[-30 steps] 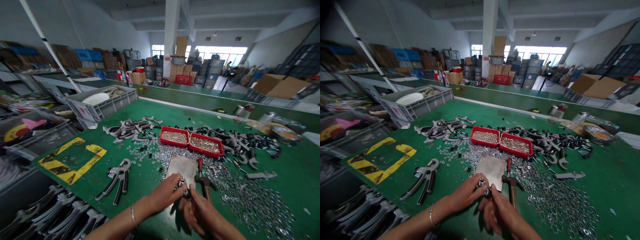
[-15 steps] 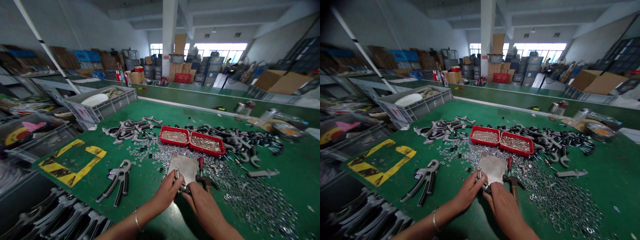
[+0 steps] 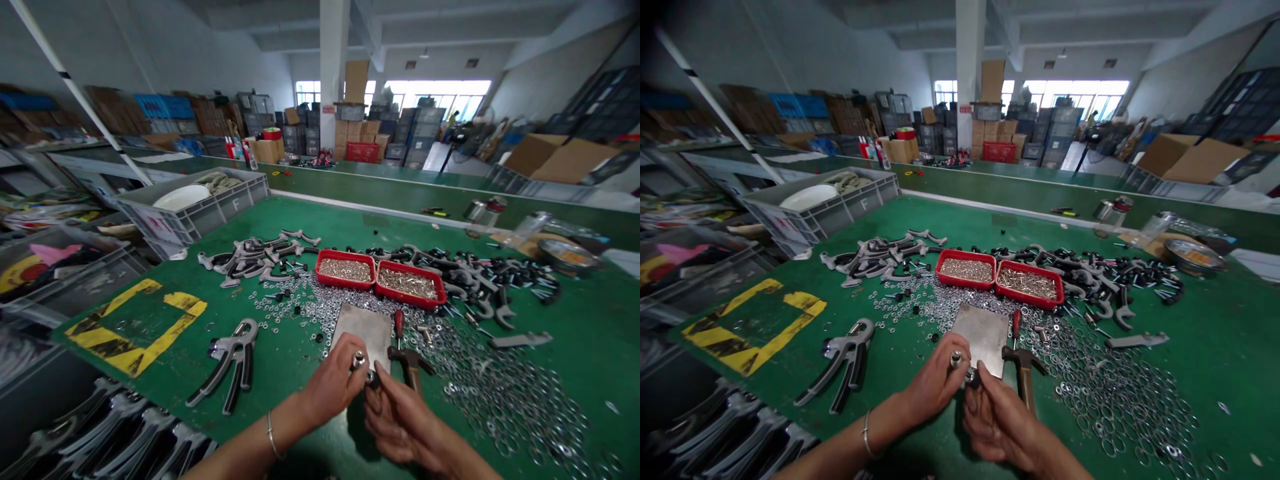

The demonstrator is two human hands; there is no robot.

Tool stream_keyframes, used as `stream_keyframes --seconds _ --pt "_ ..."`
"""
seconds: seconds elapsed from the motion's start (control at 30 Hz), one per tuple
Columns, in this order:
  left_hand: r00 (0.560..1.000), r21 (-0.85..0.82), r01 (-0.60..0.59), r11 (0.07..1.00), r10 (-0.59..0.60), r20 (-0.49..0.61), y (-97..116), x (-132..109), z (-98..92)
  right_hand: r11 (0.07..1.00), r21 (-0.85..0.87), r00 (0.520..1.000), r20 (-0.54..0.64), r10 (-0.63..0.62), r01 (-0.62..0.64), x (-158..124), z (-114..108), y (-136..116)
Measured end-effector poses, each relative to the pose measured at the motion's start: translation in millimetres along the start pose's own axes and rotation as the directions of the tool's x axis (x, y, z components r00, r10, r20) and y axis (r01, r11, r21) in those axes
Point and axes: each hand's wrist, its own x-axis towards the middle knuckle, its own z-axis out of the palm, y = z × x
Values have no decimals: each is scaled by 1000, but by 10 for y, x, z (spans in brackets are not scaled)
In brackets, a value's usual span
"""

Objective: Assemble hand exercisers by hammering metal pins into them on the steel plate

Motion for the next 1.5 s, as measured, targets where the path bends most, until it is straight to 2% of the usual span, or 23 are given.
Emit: stream_keyframes --seconds 0.03,0.1,0.17,0.23,0.3,0.4,0.47,0.53,0.6,0.67,0.7,0.73,0.8,0.87,0.93,1.0,1.07,1.13,1.2,1.27,1.33,1.43,1.5 --pt "999 19 -25 1000 24 44 4 -3 -24 1000 -4 999 48 19 -18 -8 2 5" --pt "998 36 12 999 -15 69 5 12 -57 968 -216 989 -41 -142 130 -34 -3 -7" --pt "994 27 100 995 -101 37 -1 68 -50 823 -495 899 -168 -404 278 -53 -25 -35" --pt "985 2 166 986 -165 58 -3 169 -4 740 -603 825 -229 -517 296 -28 -79 -59" --pt "975 -22 204 979 -201 95 -7 288 65 809 -535 835 -310 -456 243 60 -180 -73" --pt "966 -21 257 966 -256 46 -57 404 182 899 -410 848 -412 -333 155 249 -405 -108" --pt "956 -3 292 956 -292 11 -138 403 245 893 -430 846 -422 -328 132 323 -562 -155" --pt "922 -38 383 923 -380 72 -240 357 272 872 -474 838 -421 -346 121 289 -689 -192" --pt "849 -163 521 838 -488 205 -327 299 256 816 -572 781 -472 -409 81 143 -765 -167" --pt "787 -314 612 726 -521 332 -382 257 212 688 -721 707 -526 -472 -78 -67 -789 -38" --pt "777 -380 626 681 -506 374 -400 246 189 600 -776 701 -538 -468 -195 -170 -784 67" --pt "775 -430 630 646 -485 406 -415 243 171 531 -796 725 -545 -421 -291 -262 -770 191" --pt "764 -478 643 598 -456 457 -449 256 158 492 -787 767 -559 -314 -373 -384 -728 457" --pt "739 -468 672 575 -468 485 -491 284 176 586 -729 762 -588 -272 -353 -429 -695 661" --pt "717 -430 694 578 -497 489 -530 313 206 759 -601 759 -609 -231 -251 -447 -695 726" --pt "704 -401 705 585 -510 494 -550 335 231 882 -453 784 -593 -186 -134 -488 -724 632" --pt "705 -399 704 587 -513 489 -549 346 243 880 -473 792 -554 -258 -44 -564 -757 421" --pt "710 -404 701 587 -520 475 -540 349 247 753 -657 764 -472 -441 29 -648 -773 173" --pt "710 -404 701 587 -527 466 -539 352 250 561 -823 714 -340 -612 89 -708 -764 -31" --pt "706 -399 705 587 -529 470 -550 357 258 412 -904 646 -250 -721 110 -728 -739 -154" --pt "705 -396 706 587 -530 472 -564 364 268 319 -942 624 -190 -758 101 -714 -709 -205" --pt "706 -399 706 586 -532 468 -570 365 279 277 -954 724 -110 -681 116 -679 -677 -219" --pt "704 -400 707 583 -535 467 -561 363 280 308 -943 739 -115 -664 130 -670 -665 -210"
